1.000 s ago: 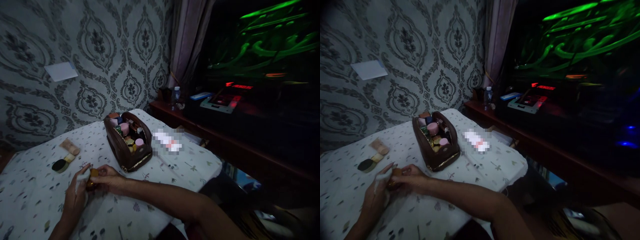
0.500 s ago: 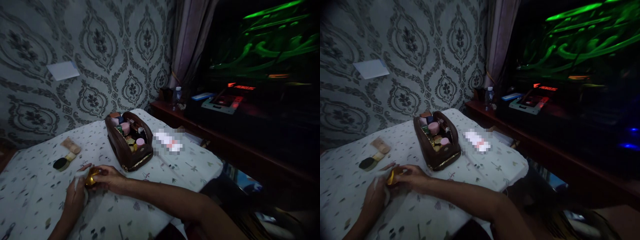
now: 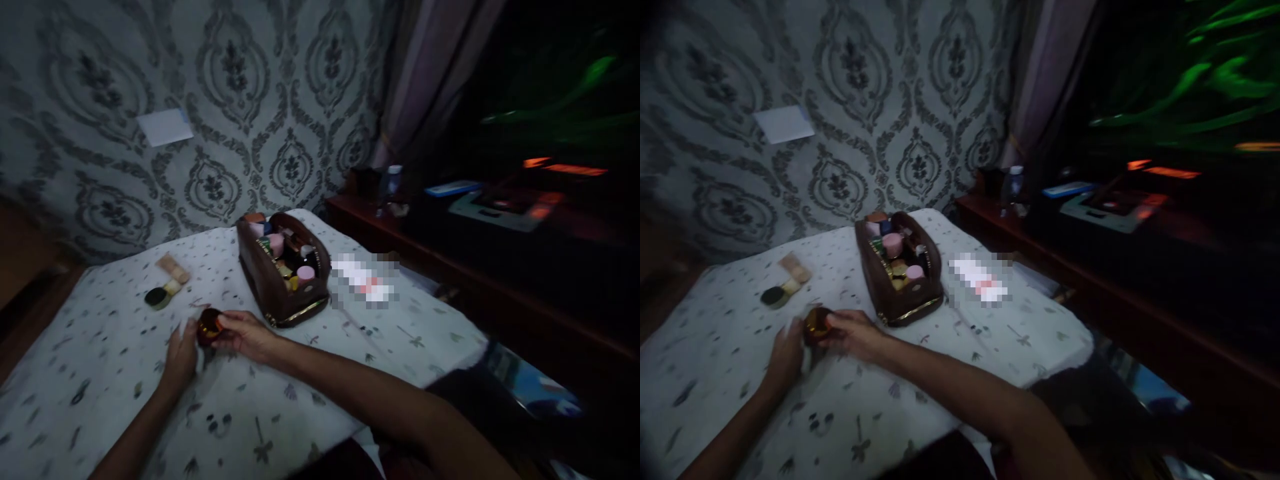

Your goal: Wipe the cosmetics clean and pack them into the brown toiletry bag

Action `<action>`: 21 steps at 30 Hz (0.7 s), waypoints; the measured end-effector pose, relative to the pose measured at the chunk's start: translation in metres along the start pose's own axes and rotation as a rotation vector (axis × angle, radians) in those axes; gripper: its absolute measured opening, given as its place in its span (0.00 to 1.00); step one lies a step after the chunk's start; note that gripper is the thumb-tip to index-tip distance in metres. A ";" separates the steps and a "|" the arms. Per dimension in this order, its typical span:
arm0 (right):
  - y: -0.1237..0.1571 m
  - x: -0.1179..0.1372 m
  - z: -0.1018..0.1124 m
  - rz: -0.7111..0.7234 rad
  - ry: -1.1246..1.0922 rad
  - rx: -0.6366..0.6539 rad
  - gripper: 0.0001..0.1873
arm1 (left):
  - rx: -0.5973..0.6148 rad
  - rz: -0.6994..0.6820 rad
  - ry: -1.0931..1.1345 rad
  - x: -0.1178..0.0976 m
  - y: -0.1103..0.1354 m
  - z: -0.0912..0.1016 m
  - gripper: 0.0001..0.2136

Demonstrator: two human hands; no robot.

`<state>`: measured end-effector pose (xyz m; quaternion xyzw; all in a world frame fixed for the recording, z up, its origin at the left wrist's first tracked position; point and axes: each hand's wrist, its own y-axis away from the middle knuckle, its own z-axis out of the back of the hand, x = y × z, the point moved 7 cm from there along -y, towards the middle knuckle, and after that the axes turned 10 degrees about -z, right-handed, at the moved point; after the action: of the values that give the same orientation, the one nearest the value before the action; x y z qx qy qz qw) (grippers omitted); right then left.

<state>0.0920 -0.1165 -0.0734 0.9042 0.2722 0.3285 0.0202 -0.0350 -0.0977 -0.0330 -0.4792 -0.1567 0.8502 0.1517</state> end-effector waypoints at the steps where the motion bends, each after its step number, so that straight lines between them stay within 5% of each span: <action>1: 0.001 0.000 -0.001 0.003 0.031 -0.008 0.34 | 0.015 -0.003 0.043 -0.004 0.001 -0.003 0.31; 6: 0.005 0.003 0.002 0.101 0.245 -0.141 0.39 | 0.068 -0.083 0.115 -0.018 0.005 -0.007 0.30; 11: 0.009 0.008 -0.005 0.179 0.482 -0.121 0.33 | 0.099 -0.101 0.125 -0.019 0.011 -0.005 0.27; 15: 0.010 0.013 -0.008 0.246 0.609 -0.076 0.29 | 0.059 -0.017 0.131 -0.015 0.010 -0.002 0.28; 21: 0.010 0.022 -0.004 0.377 0.770 -0.153 0.35 | 0.043 0.158 0.140 -0.006 0.004 0.000 0.32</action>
<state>0.1087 -0.1139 -0.0555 0.7456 0.0649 0.6588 -0.0761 -0.0320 -0.1042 -0.0301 -0.5449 -0.0893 0.8271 0.1049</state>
